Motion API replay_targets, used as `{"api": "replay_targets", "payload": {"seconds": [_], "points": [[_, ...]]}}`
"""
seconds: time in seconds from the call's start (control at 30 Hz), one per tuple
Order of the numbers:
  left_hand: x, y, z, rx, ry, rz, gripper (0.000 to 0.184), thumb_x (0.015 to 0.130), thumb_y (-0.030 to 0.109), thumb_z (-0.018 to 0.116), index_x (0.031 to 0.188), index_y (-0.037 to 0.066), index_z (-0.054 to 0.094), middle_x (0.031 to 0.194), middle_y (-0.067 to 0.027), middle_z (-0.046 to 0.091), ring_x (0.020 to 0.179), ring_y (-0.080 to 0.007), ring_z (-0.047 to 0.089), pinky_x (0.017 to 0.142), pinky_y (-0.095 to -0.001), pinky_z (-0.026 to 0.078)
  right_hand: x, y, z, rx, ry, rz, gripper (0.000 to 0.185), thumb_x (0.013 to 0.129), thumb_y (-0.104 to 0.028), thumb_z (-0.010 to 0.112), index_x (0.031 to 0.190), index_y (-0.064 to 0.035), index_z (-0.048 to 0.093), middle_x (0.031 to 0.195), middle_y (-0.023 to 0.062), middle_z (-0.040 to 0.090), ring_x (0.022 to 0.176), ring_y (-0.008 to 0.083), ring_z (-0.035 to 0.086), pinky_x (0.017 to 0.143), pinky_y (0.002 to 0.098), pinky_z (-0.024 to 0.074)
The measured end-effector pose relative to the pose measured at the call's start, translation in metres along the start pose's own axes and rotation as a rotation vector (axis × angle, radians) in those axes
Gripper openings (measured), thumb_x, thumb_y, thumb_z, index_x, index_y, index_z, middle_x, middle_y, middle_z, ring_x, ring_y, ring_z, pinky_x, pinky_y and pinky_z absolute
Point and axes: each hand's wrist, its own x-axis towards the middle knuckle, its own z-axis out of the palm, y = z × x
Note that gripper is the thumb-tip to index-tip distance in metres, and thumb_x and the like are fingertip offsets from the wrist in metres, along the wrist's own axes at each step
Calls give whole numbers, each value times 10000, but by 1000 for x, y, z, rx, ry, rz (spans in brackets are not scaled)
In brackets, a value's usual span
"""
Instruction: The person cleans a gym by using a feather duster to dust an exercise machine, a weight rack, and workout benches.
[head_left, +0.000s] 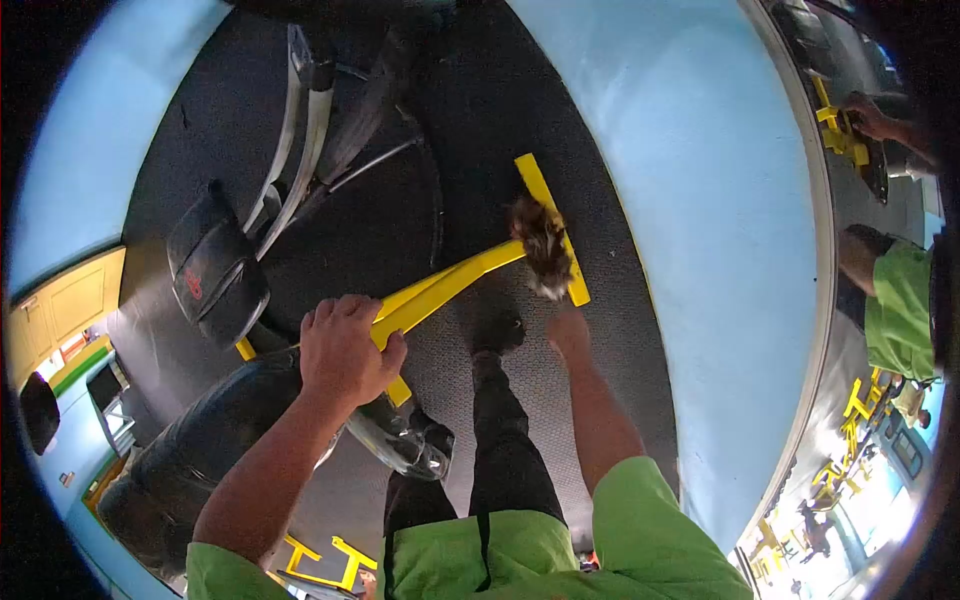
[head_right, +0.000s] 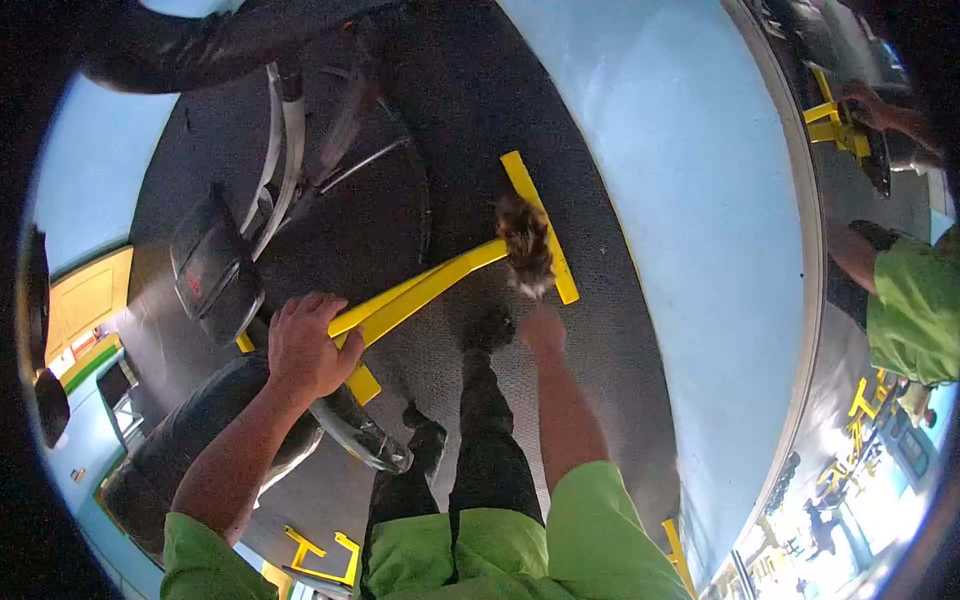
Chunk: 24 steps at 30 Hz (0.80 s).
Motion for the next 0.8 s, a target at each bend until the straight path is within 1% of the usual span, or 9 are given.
{"api": "replay_targets", "payload": {"seconds": [0.03,0.1,0.17,0.4,0.5,0.6,0.67,0.77,0.8], "points": [[1,-1,0,2,-19,-1,400,751,270,672,1085,53,636,1091,-121,619,1045,-299,559,926,-429,414,-1,50,41,-91,67,-106,356,860,-166,535,1170,10,542,1093,240,609,1031,393,601,873,468,489],[1,-2,2,-7,-28,-18,406,753,278,672,1090,55,635,1092,-122,617,1047,-295,557,926,-428,413,-80,50,25,-17,193,18,248,879,-141,498,1038,20,601,989,213,639,970,370,610,834,474,480],[-2,-4,9,54,76,60,431,769,339,655,1065,26,648,1020,-126,632,971,-272,577,856,-422,439,-117,69,30,195,160,185,299,874,-143,499,1109,36,546,1021,248,623,977,386,605,841,476,482],[-1,2,-1,25,-37,-56,418,767,308,665,1087,39,643,1098,-122,613,1041,-288,557,926,-434,411,-87,106,37,133,-5,189,250,850,-113,522,1009,65,597,968,263,631,863,382,637,753,455,485],[-1,4,0,34,-50,-43,438,763,311,666,1109,43,637,1099,-127,609,1036,-292,558,921,-436,415,-90,119,46,78,200,54,361,854,-126,529,1152,78,538,993,267,634,934,423,624,787,483,488],[-4,4,1,80,29,-62,424,752,312,669,1083,47,646,1085,-129,609,1030,-294,560,907,-444,427,-97,168,72,-225,-61,182,246,893,-123,512,1080,17,591,882,163,631,771,263,615,688,379,499],[-7,4,-1,56,36,-47,392,746,310,669,1036,47,651,1037,-133,615,1017,-296,566,895,-453,435,-137,176,64,10,-55,408,138,901,-121,517,899,-33,622,779,100,570,657,141,513,588,325,460],[-15,4,3,-8,147,4,323,768,313,653,964,56,657,968,-147,617,984,-306,578,876,-465,443,-152,235,79,-1135,-309,-184,268,963,-238,480,911,-60,674,739,50,595,680,178,571,579,383,457],[-18,4,9,-34,134,28,284,795,279,636,961,49,656,976,-147,618,978,-301,577,886,-467,444,-149,255,87,-901,-158,-156,237,930,-185,489,899,-30,666,756,88,623,690,232,604,583,408,468]]}}
